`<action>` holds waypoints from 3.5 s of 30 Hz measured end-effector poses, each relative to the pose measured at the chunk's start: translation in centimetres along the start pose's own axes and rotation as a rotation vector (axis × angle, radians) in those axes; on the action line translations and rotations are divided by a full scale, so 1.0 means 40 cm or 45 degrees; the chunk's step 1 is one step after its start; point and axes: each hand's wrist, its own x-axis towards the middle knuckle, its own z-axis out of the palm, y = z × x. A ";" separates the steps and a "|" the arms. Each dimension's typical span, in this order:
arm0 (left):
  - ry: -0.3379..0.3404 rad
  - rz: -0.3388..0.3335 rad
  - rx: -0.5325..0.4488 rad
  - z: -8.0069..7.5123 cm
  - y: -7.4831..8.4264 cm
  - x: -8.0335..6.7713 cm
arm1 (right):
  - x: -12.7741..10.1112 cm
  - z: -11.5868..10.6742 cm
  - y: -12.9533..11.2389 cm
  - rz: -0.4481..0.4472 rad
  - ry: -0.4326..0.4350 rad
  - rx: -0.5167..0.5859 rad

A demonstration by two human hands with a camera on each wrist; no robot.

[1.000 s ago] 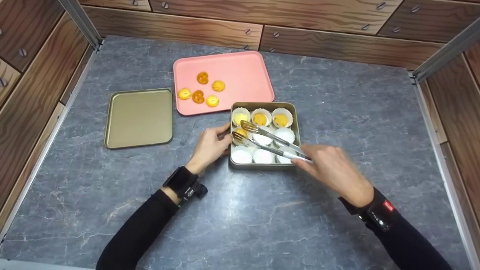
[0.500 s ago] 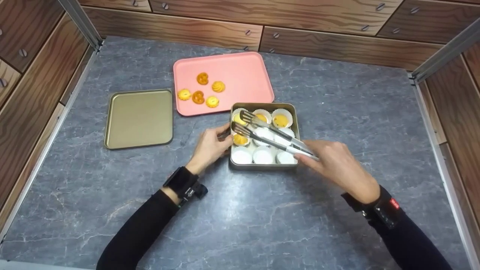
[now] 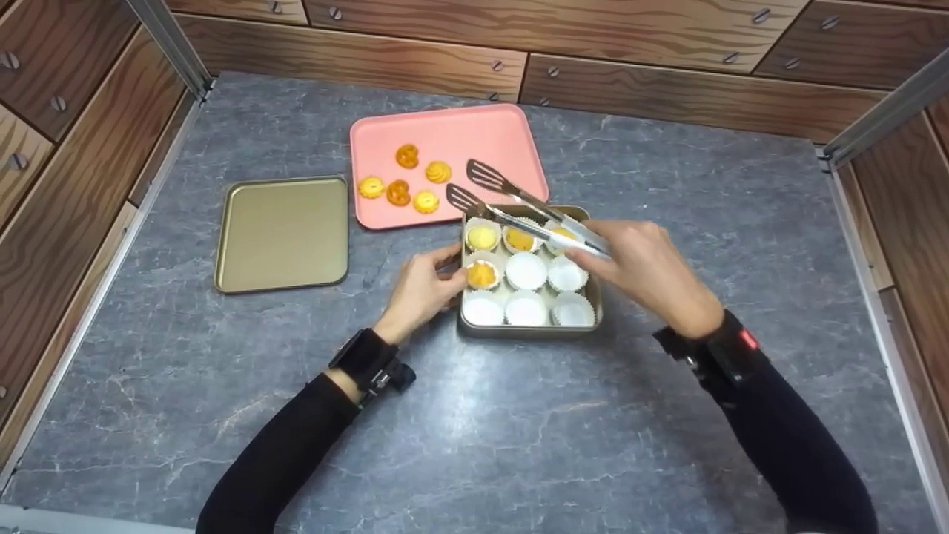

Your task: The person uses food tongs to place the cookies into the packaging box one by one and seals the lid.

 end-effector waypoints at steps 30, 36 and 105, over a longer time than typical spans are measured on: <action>0.010 -0.034 -0.080 0.003 -0.001 -0.002 | 0.245 0.075 -0.049 0.196 -0.184 -0.140; 0.023 -0.018 -0.078 0.005 -0.004 -0.001 | 0.267 0.077 -0.062 0.203 -0.182 -0.190; -0.002 0.009 0.035 0.006 -0.005 -0.004 | 0.231 0.070 -0.062 0.211 -0.184 -0.084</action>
